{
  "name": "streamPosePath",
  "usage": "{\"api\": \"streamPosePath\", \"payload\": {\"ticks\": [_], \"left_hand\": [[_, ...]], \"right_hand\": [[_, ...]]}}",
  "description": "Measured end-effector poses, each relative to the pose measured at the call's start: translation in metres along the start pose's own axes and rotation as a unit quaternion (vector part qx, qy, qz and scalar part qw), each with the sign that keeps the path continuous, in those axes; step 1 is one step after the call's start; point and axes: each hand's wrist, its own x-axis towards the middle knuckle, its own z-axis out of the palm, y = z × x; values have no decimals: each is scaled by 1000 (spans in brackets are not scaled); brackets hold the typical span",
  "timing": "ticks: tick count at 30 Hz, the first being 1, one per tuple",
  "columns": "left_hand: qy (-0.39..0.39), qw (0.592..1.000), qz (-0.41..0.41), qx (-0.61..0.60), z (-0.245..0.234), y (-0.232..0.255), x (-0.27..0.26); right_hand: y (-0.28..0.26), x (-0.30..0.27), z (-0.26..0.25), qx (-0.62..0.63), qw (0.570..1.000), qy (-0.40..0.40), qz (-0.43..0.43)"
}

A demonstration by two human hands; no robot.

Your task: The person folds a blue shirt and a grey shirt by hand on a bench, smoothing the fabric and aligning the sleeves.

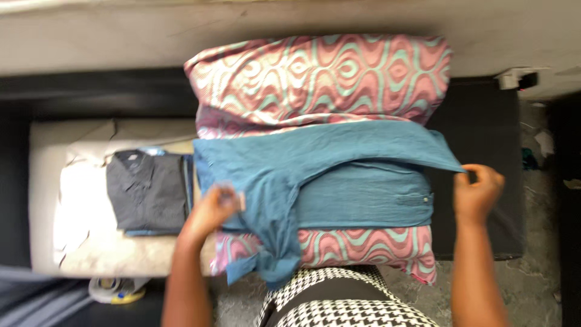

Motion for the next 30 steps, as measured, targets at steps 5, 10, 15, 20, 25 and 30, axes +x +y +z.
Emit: {"api": "streamPosePath", "payload": {"ticks": [5,10,15,20,25,30], "left_hand": [[367,928,24,-66,27,-65,165],[368,930,-21,18,16,-100,176],[467,875,100,75,12,-43,92],[397,862,306,70,60,76,40],[150,856,467,165,142,167,41],[129,818,468,308,157,176,32]], "right_hand": [[42,-19,8,8,999,26,22],[68,-41,17,-76,997,-20,-8],[36,-39,19,-141,985,-101,26],[-95,12,8,21,1000,15,-8],[-238,21,54,288,939,-156,-108],[-195,33,73,66,974,-155,-152]]}}
